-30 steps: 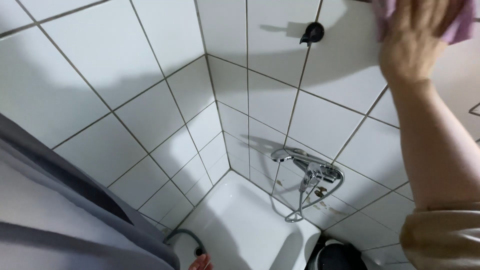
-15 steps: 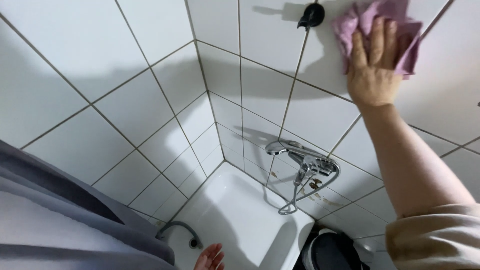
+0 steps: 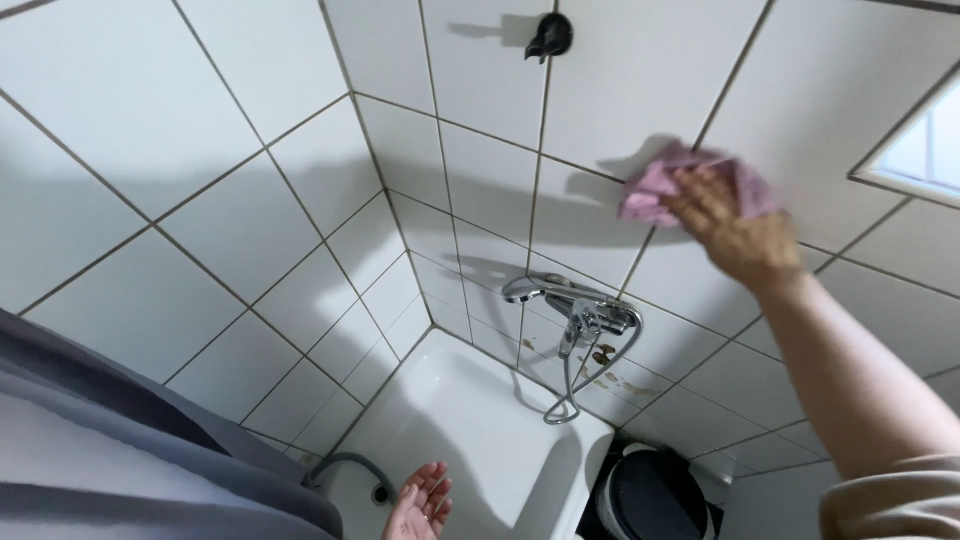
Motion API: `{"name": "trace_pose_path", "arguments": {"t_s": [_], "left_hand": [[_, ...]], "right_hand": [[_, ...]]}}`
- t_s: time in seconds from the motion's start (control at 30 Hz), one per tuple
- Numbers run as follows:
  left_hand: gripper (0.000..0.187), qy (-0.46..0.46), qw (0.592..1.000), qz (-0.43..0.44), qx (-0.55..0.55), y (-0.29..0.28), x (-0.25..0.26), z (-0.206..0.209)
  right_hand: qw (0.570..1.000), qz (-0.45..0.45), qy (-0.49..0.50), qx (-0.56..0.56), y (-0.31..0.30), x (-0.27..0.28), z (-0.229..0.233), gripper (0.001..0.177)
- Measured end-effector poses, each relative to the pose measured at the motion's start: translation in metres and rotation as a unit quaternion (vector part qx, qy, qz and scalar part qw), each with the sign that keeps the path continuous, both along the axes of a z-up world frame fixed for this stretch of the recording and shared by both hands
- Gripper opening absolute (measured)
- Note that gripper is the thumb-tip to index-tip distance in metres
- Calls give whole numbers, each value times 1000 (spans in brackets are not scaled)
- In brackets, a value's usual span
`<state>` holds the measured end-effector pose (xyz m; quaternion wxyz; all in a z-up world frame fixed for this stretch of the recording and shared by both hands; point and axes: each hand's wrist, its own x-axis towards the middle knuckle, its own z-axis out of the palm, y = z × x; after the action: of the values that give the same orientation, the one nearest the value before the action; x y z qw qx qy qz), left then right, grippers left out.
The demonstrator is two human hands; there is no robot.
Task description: The person sprays a pink cleaning solution onto the bathtub and surrounding tiles, then wipes the faucet, showerhead, and tiled walls with a purple cloth. The person also wipes the toilet seat and lid with the same cloth.
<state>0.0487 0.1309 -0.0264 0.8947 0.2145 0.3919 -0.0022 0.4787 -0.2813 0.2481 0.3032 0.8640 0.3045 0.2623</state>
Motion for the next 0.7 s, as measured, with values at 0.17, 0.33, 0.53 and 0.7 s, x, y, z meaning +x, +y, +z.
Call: {"name": "trace_pose_path", "arguments": {"t_s": [0.17,0.33,0.53,0.7], "left_hand": [[50,0,999,-24,36,-18,17,33],[47,48,997,-40,47,-42,34,67],[47,42,997,-49,33,-47,39,33],[51,40,998,-38,3,-24,32,-28]], "right_hand": [[984,54,-4,170,1,-22,106,63],[904,225,-249,263,10,-21,147,40],[909,161,-248,293,20,-7,53,43],[943,121,-141,278,16,-1,-26,51]]}}
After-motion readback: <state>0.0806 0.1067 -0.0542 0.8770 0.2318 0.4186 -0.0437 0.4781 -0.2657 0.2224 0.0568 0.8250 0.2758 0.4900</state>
